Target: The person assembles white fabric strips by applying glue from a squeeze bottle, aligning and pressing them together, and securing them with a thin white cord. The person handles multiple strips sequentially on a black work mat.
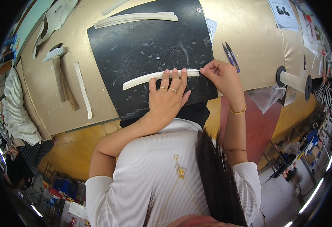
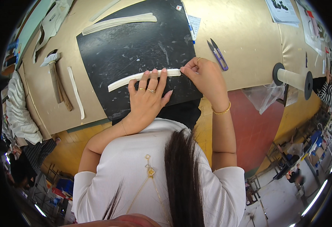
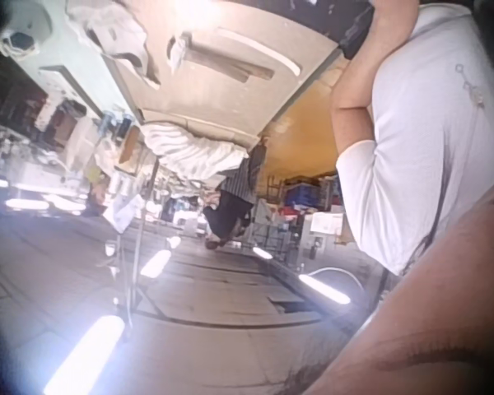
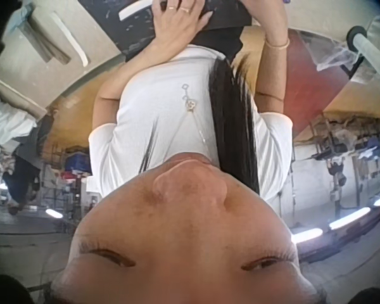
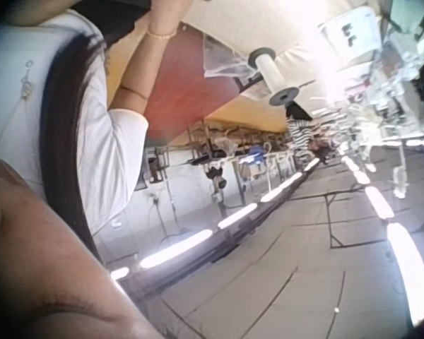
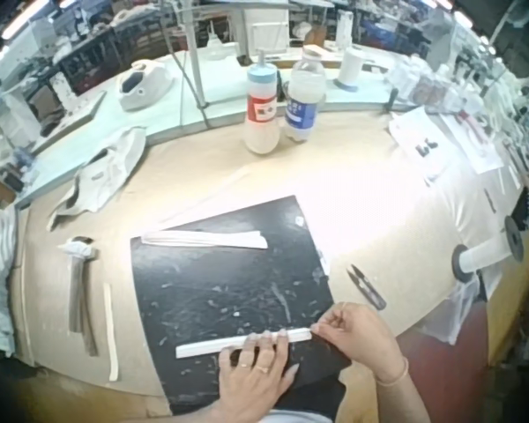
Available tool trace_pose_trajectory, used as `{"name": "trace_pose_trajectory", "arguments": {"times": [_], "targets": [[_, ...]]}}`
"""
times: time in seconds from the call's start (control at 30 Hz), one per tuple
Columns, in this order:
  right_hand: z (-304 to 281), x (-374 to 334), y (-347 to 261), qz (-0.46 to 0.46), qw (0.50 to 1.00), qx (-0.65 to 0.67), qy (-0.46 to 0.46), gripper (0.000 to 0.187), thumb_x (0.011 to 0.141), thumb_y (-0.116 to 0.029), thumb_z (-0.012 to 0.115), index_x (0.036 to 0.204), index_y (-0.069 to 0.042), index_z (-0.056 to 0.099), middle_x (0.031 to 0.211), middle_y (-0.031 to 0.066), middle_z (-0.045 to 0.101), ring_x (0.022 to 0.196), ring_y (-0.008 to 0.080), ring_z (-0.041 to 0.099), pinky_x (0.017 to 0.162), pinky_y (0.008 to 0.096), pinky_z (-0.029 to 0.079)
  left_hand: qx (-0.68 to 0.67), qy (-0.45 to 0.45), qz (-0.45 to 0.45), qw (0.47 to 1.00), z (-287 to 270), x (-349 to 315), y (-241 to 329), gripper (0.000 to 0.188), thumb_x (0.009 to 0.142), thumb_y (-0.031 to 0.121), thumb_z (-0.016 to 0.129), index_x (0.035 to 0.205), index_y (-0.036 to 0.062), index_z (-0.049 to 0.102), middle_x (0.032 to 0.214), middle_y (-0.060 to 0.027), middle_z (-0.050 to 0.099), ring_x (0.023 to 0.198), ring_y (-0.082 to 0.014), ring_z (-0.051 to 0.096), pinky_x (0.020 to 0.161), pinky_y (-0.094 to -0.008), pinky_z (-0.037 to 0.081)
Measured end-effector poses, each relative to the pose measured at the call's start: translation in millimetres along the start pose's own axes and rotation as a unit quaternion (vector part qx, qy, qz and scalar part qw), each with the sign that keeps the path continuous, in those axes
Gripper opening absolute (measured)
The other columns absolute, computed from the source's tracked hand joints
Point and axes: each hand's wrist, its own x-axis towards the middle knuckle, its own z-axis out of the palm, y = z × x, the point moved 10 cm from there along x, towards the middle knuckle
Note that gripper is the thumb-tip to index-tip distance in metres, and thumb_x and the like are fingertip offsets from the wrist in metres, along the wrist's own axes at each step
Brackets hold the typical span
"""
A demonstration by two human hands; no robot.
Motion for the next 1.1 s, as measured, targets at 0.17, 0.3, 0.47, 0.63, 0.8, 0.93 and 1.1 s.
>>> {"name": "trace_pose_trajectory", "arguments": {"times": [0.17,0.3,0.47,0.63,0.8,0.93,1.1], "targets": [[0,-2,-4,-0.017,1.000,-0.013,0.020,0.022,0.085,-0.018,0.077,0.081,0.003,0.070,0.068,0.0128,0.067,0.061,0.0196,0.062,0.059,0.0326,0.048,0.002,-0.007,0.005,1.000,0,3,2,0.066,0.086,0.048,0.071,0.143,0.0182,0.055,0.133,-0.0102,0.053,0.126,-0.0285,0.045,0.102,-0.0530,0.034],[-1,-3,-7,-0.025,0.999,-0.030,0.026,0.021,0.085,-0.016,0.077,0.081,0.003,0.069,0.069,0.0126,0.067,0.061,0.0205,0.062,0.059,0.0332,0.048,0.011,0.002,0.012,1.000,-2,6,5,0.064,0.087,0.048,0.071,0.143,0.0216,0.055,0.130,-0.0112,0.054,0.123,-0.0298,0.047,0.100,-0.0528,0.034],[1,-3,-7,-0.030,0.999,-0.026,0.034,0.019,0.084,-0.014,0.077,0.081,0.002,0.069,0.071,0.0123,0.067,0.062,0.0213,0.062,0.060,0.0335,0.049,0.007,-0.015,0.010,1.000,-3,12,6,0.063,0.086,0.048,0.071,0.143,0.0271,0.055,0.126,-0.0119,0.056,0.121,-0.0309,0.048,0.098,-0.0543,0.034],[-2,-12,-13,-0.084,0.994,-0.032,0.065,0.010,0.085,-0.008,0.076,0.085,0.001,0.070,0.076,0.0116,0.064,0.066,0.0222,0.063,0.061,0.0341,0.049,0.000,-0.022,0.020,1.000,-8,17,8,0.061,0.088,0.046,0.070,0.143,0.0247,0.055,0.123,-0.0135,0.060,0.116,-0.0325,0.055,0.096,-0.0546,0.036],[-2,-41,-21,-0.169,0.975,-0.055,0.135,0.008,0.087,-0.004,0.075,0.094,-0.002,0.073,0.076,0.0056,0.056,0.062,0.0157,0.053,0.057,0.0302,0.044,0.014,-0.044,0.022,0.999,-7,21,7,0.062,0.084,0.049,0.073,0.142,0.0314,0.056,0.120,-0.0091,0.057,0.113,-0.0280,0.052,0.096,-0.0551,0.034],[8,-57,-23,-0.193,0.961,-0.124,0.154,0.018,0.086,-0.003,0.072,0.104,-0.004,0.074,0.078,0.0072,0.054,0.068,0.0237,0.057,0.062,0.0356,0.047,0.022,-0.046,0.030,0.998,-9,23,7,0.061,0.085,0.048,0.073,0.141,0.0313,0.057,0.117,-0.0077,0.058,0.111,-0.0254,0.054,0.097,-0.0538,0.034],[18,-66,-25,-0.231,0.943,-0.179,0.160,0.035,0.081,0.000,0.070,0.115,-0.006,0.074,0.078,0.0050,0.047,0.069,0.0204,0.054,0.062,0.0345,0.046,0.012,-0.052,0.040,0.998,-11,25,6,0.061,0.086,0.047,0.073,0.142,0.0302,0.056,0.116,-0.0076,0.058,0.109,-0.0240,0.054,0.098,-0.0529,0.033]]}}
